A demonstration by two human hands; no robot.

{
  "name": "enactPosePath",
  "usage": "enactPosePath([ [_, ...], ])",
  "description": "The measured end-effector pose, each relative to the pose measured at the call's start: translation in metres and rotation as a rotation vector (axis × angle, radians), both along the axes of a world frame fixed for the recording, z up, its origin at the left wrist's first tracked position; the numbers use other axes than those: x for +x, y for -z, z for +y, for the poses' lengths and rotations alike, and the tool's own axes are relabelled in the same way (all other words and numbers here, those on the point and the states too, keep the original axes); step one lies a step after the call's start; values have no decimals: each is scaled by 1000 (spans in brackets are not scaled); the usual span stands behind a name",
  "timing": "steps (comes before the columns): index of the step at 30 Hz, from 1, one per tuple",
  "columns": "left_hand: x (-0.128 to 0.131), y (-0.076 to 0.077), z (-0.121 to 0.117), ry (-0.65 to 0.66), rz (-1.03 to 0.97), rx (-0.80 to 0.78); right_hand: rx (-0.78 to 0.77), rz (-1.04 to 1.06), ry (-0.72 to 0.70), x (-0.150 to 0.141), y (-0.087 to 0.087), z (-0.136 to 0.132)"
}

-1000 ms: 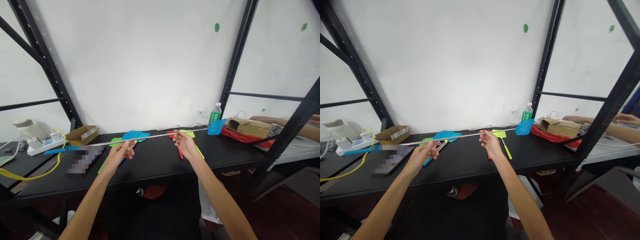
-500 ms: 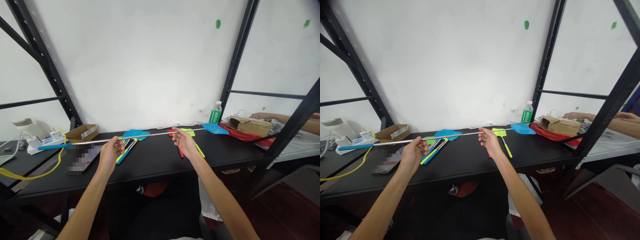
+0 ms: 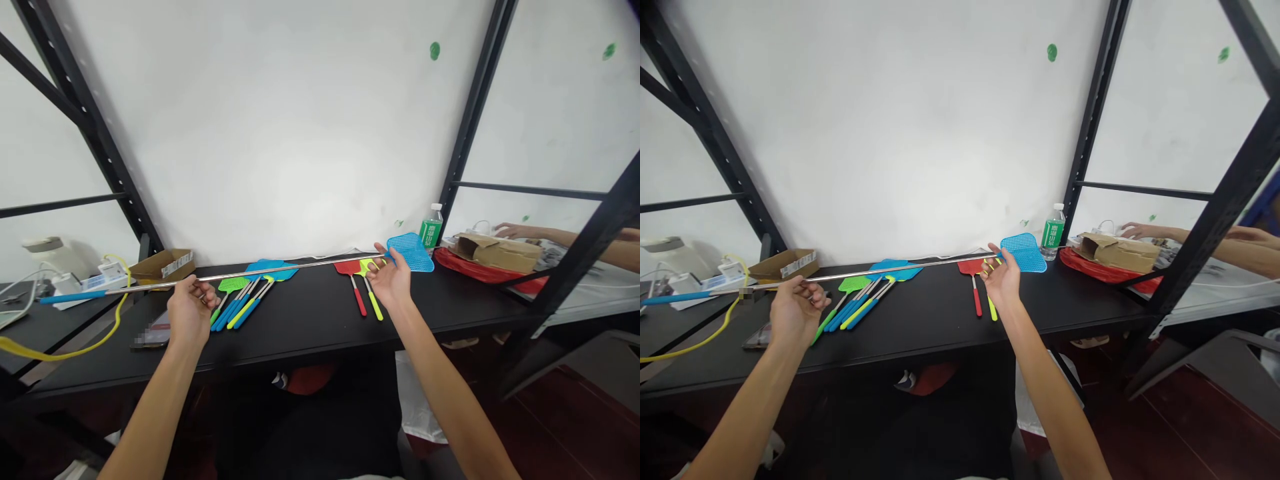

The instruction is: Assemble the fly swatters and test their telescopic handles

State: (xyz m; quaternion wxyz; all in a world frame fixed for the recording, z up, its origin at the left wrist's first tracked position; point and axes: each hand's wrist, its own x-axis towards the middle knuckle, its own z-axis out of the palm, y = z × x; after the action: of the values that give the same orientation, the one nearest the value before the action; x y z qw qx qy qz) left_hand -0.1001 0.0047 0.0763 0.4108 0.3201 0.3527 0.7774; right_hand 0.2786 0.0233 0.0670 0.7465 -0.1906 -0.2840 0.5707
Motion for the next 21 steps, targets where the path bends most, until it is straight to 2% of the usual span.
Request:
enactPosePath([
  [6,-6,-3,1,-41,1,11,55,-42,112,2,-2,-3],
  [15,2,1,0,11,64,8,21,26,101,5,6,6],
  [21,1,-3,-4,38,112,16,8,2,132,12,6,8],
])
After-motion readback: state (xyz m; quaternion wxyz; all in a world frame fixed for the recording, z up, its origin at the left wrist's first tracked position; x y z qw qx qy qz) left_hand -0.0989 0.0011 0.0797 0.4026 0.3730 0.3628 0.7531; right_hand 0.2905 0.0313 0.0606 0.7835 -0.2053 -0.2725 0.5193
